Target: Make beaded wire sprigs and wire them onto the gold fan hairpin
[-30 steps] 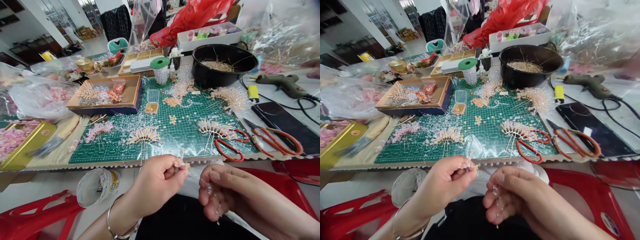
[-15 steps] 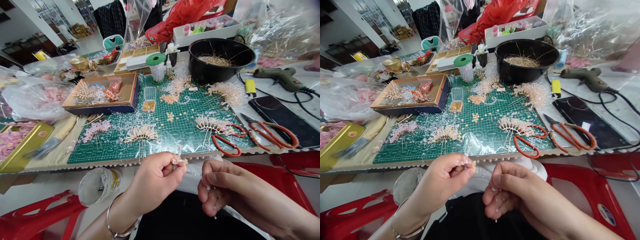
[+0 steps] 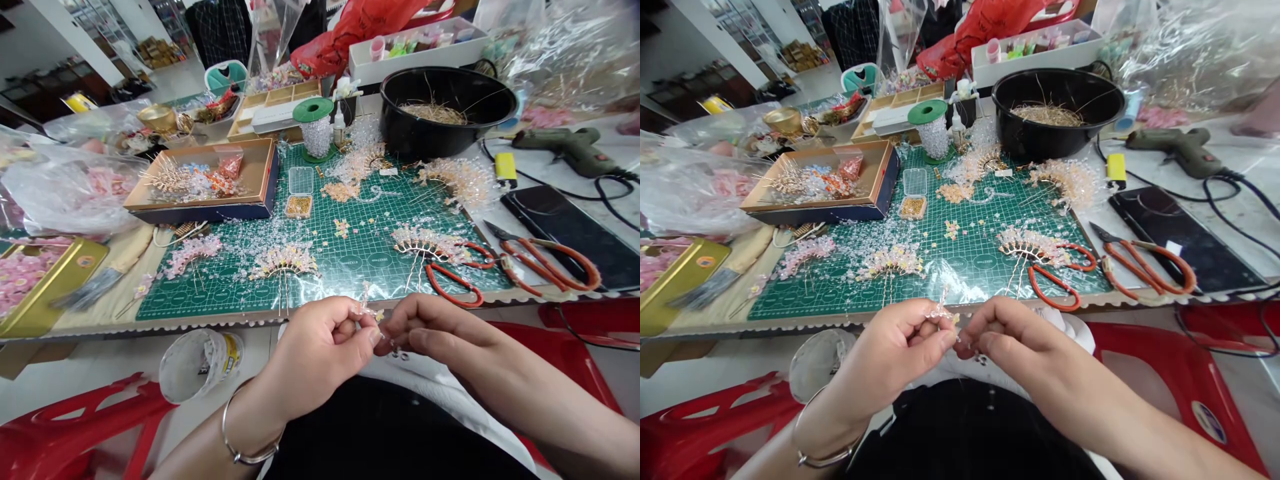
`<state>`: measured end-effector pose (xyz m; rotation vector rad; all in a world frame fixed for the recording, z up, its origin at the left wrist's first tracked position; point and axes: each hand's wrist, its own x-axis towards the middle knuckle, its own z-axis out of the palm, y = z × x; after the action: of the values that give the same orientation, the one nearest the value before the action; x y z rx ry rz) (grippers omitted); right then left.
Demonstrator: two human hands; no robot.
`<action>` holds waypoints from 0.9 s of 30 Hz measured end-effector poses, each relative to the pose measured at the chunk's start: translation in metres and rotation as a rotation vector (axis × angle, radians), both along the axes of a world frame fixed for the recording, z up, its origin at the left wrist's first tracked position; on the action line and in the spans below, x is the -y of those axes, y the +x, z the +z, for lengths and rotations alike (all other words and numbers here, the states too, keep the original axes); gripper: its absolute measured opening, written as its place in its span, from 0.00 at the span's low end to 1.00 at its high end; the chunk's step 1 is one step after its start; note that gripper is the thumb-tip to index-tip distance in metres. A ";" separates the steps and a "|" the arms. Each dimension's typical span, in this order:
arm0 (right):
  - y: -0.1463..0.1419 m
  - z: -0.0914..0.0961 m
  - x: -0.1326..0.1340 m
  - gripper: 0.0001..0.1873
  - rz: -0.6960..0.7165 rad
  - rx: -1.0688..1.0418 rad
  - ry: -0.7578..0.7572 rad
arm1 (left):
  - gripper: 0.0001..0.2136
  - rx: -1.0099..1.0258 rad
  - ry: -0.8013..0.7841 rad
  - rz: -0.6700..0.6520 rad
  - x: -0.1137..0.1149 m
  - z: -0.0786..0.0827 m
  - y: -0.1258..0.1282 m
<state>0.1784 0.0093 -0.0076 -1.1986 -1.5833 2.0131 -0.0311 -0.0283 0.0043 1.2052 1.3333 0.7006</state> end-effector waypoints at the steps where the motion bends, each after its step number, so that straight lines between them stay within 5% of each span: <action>1: -0.002 0.001 -0.001 0.14 0.001 0.010 0.024 | 0.07 0.002 -0.004 -0.002 0.000 0.000 0.000; 8: -0.015 0.000 -0.007 0.15 0.076 -0.030 -0.111 | 0.08 0.032 -0.025 0.017 0.000 -0.004 -0.001; 15: -0.017 -0.006 -0.011 0.14 0.002 -0.180 -0.435 | 0.08 0.083 -0.051 -0.010 -0.001 -0.005 -0.004; 27: -0.016 -0.012 -0.011 0.17 -0.024 -0.152 -0.395 | 0.17 -0.487 0.233 -0.056 0.001 -0.003 0.007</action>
<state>0.1622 0.0199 -0.0194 -1.1496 -1.1280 2.4116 -0.0246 -0.0289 0.0017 1.6682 1.6378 0.5503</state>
